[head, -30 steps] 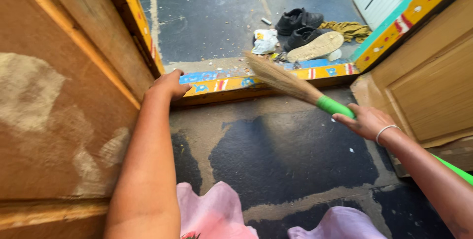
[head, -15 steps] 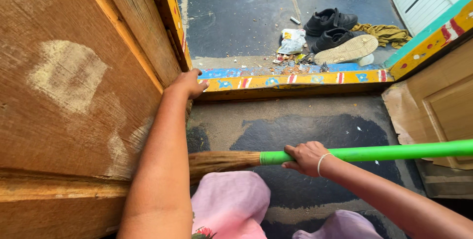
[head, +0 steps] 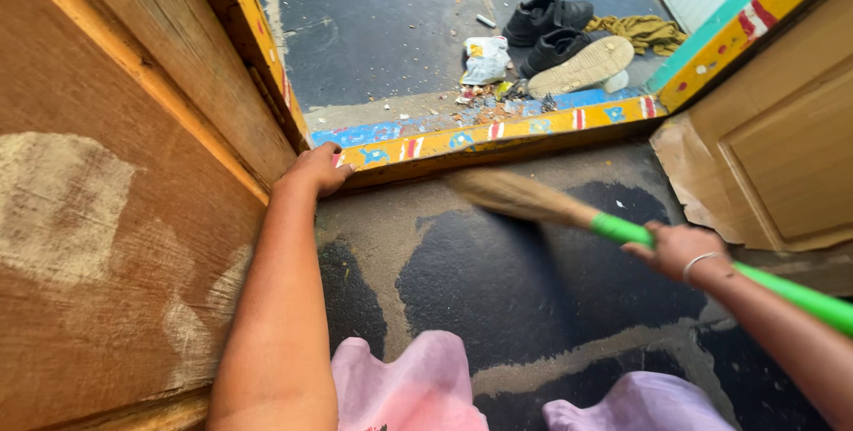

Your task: The person sweeps debris and trash from a tiled floor using a broom, gathering it into a pile near a doorway. They briefly move a pair of shoes and a cloth to clear the area before continuing to sweep.

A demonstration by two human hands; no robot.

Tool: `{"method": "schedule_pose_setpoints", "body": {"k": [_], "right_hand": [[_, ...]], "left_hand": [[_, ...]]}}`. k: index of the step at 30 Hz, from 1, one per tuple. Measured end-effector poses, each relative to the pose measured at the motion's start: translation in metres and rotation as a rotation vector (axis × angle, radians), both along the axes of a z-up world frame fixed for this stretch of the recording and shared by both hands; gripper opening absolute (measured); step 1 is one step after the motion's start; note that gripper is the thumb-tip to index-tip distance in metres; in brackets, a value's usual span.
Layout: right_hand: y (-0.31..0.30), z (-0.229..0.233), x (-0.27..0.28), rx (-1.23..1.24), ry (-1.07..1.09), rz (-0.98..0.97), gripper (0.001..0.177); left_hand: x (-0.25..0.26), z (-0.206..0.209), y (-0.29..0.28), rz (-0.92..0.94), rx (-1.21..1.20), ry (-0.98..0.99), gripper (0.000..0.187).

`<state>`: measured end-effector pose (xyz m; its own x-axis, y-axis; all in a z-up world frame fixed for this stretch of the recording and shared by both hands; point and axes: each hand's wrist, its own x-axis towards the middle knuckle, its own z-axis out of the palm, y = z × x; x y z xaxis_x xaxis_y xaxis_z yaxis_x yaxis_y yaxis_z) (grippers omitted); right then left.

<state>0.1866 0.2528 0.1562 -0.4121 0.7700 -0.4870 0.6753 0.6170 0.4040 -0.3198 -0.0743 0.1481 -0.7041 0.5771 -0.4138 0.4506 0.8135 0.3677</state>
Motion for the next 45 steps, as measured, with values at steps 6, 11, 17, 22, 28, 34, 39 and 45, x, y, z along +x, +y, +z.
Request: {"method": "schedule_pose_setpoints", "body": {"k": [6,11,17,22,28,34,39,45], "right_hand": [[0.014,0.073,0.037,0.504,0.146,0.347,0.054],[-0.007,0.107,0.065,0.664,0.239,0.458,0.054],[-0.012,0.112,0.06,0.55,0.257,0.196,0.06],[-0.014,0.098,0.021,0.307,0.232,0.05,0.062],[-0.04,0.113,0.012,0.254,0.325,0.134,0.06],[-0.112,0.081,-0.022,-0.259,0.197,0.509,0.057],[-0.177,0.027,-0.068,-0.661,0.148,0.978,0.059],[-0.173,-0.001,-0.128,-0.389,0.203,0.832,0.06]], "left_hand": [[0.014,0.005,0.016,-0.039,-0.049,-0.013,0.069],[0.022,0.012,0.026,-0.074,-0.025,-0.008,0.068],[0.019,0.011,0.014,-0.078,-0.018,0.018,0.07],[0.017,0.019,0.0,-0.059,-0.012,0.032,0.071],[0.007,0.021,-0.009,-0.053,0.065,0.045,0.07],[0.009,0.032,-0.023,-0.02,0.087,0.038,0.069],[0.021,0.053,-0.029,0.019,0.074,0.025,0.068],[0.023,0.051,-0.03,0.035,0.083,0.027,0.066]]}}
